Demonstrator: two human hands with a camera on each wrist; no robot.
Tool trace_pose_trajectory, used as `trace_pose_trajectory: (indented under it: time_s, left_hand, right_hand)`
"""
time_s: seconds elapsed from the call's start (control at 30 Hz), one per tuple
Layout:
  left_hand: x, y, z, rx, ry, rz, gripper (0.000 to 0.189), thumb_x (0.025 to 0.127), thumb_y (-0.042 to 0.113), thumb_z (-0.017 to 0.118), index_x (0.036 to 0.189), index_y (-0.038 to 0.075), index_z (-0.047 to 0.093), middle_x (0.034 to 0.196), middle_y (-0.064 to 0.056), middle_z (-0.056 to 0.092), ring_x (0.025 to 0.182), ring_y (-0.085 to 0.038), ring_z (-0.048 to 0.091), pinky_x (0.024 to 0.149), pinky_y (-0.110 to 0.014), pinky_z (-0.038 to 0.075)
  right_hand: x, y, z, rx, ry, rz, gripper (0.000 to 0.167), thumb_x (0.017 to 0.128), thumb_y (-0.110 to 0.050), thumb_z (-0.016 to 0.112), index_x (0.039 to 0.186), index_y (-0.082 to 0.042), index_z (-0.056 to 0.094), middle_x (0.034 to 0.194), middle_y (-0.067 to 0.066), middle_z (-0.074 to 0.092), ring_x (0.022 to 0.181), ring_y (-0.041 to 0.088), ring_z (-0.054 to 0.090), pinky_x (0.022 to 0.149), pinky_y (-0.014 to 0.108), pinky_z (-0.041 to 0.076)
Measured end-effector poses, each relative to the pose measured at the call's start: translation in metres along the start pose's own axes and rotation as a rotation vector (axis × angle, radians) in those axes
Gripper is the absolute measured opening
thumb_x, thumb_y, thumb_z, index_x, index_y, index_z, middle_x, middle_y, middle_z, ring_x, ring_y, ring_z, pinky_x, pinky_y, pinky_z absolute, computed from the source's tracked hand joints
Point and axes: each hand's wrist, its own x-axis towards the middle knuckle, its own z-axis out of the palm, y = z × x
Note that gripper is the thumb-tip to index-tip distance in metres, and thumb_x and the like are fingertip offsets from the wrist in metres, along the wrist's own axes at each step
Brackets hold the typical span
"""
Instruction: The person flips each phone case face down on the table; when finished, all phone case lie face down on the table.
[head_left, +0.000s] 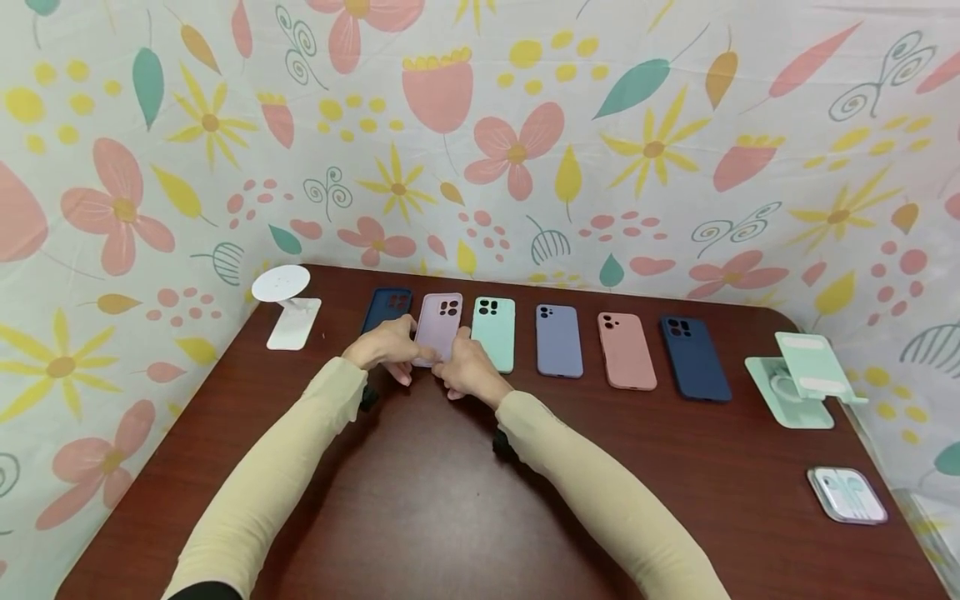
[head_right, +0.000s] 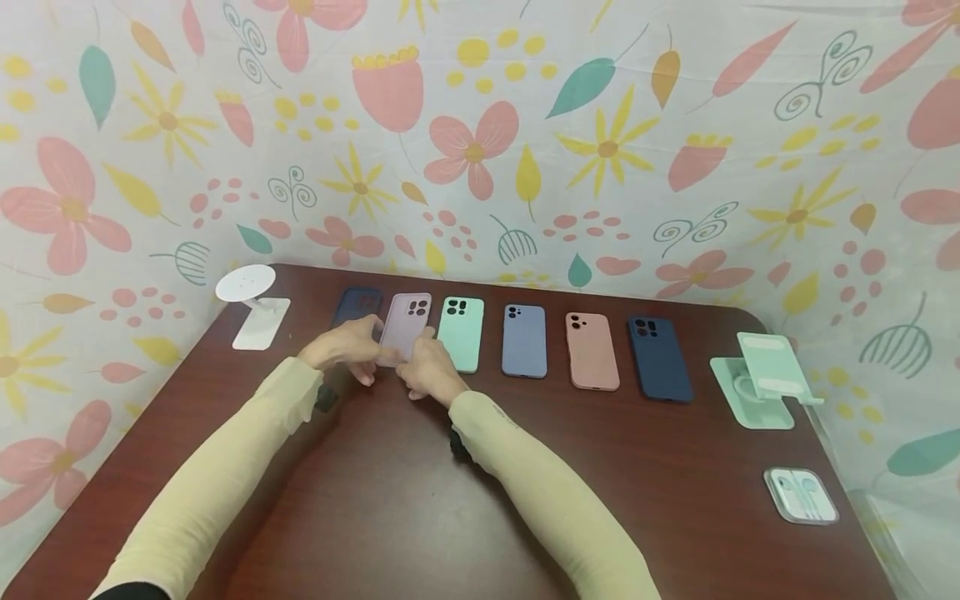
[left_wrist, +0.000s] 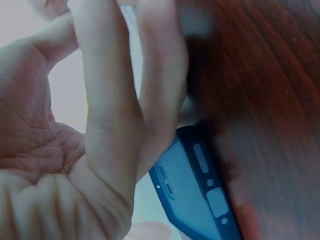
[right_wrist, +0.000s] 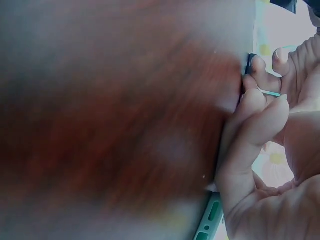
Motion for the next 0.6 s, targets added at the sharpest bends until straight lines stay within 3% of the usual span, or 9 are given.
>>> trace_pose_trajectory:
  time_s: [0.13, 0.27, 0.47, 0.6]
  left_hand:
    - [-0.001, -0.001, 0.002, -0.006, 0.018, -0.007, 0.072, 0.096, 0.046, 0.083, 0.138, 0.000, 0.047, 0.078, -0.013, 0.071, 0.049, -0.013, 0.069, 0.061, -0.030, 0.068]
    - [-0.004, 0.001, 0.005, 0.002, 0.041, -0.012, 0.065, 0.096, 0.054, 0.079, 0.122, 0.002, 0.051, 0.074, -0.011, 0.067, 0.046, -0.013, 0.067, 0.061, -0.032, 0.068]
    - [-0.001, 0.004, 0.009, 0.011, 0.075, -0.027, 0.075, 0.092, 0.069, 0.074, 0.122, 0.003, 0.052, 0.086, -0.017, 0.067, 0.047, -0.016, 0.068, 0.060, -0.034, 0.069]
    - [0.002, 0.005, 0.012, 0.026, 0.096, -0.031, 0.076, 0.090, 0.070, 0.072, 0.121, 0.002, 0.053, 0.091, -0.019, 0.067, 0.047, -0.017, 0.068, 0.058, -0.034, 0.068]
  right_hand:
    - [0.005, 0.007, 0.002, -0.009, 0.005, -0.028, 0.083, 0.100, -0.014, 0.076, 0.160, 0.005, 0.022, 0.071, 0.014, 0.070, 0.048, 0.024, 0.072, 0.051, 0.035, 0.065]
    - [0.017, 0.018, 0.007, -0.023, 0.023, -0.053, 0.089, 0.099, -0.019, 0.078, 0.164, 0.001, 0.020, 0.075, 0.015, 0.072, 0.049, 0.024, 0.074, 0.053, 0.033, 0.065]
    - [0.016, 0.018, 0.010, -0.026, 0.057, -0.090, 0.093, 0.099, -0.017, 0.078, 0.169, -0.005, 0.018, 0.076, 0.012, 0.075, 0.049, 0.022, 0.073, 0.054, 0.032, 0.065]
    - [0.016, 0.019, 0.012, -0.036, 0.067, -0.118, 0.091, 0.100, -0.017, 0.076, 0.168, -0.007, 0.016, 0.071, 0.010, 0.074, 0.050, 0.022, 0.073, 0.053, 0.032, 0.064]
